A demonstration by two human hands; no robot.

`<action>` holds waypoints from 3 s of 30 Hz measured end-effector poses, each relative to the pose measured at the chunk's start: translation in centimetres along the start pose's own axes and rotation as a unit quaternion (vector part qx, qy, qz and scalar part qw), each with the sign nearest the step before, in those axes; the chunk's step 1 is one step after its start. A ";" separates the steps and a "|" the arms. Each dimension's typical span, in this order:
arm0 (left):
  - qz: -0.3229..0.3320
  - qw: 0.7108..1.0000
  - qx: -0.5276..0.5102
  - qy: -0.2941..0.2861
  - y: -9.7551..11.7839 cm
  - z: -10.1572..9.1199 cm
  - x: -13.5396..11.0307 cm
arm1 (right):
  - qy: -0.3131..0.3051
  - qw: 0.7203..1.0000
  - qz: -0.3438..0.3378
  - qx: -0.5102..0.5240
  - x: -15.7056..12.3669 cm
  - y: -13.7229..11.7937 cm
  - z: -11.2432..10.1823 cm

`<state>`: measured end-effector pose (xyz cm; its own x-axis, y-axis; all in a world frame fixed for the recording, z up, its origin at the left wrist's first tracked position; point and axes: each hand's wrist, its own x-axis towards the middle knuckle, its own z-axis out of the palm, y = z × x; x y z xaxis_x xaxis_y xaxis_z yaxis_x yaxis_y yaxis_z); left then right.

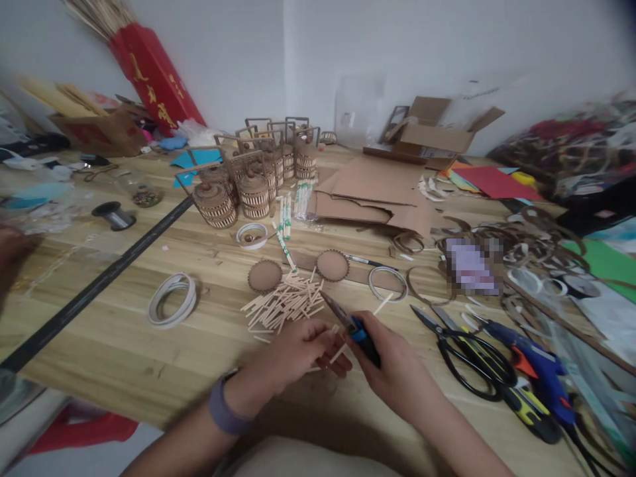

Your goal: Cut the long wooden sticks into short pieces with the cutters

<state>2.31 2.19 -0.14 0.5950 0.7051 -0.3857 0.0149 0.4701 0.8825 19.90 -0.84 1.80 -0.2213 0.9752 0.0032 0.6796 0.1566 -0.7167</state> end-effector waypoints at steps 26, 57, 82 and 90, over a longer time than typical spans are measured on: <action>0.038 0.981 -0.175 0.072 -2.0 1.5 0.6 | 0.108 0.994 -0.032 0.000 -0.2 0.4 3.0; 0.010 0.997 -0.056 -0.043 -1.1 1.3 -0.9 | -0.264 0.897 0.198 0.295 -1.9 0.5 -2.2; 0.007 0.990 0.140 -0.016 -0.6 1.4 -1.5 | -0.247 0.906 0.176 0.294 -1.8 0.4 -1.5; 0.002 0.983 0.185 0.006 -0.3 1.4 -1.7 | -0.199 0.935 0.181 0.232 -2.5 1.5 -0.3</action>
<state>2.44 0.16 0.65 0.5863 0.7142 -0.3824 0.3039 0.2437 0.9210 21.73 -3.01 0.93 -0.3421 0.8009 -0.4914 0.4037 -0.3470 -0.8465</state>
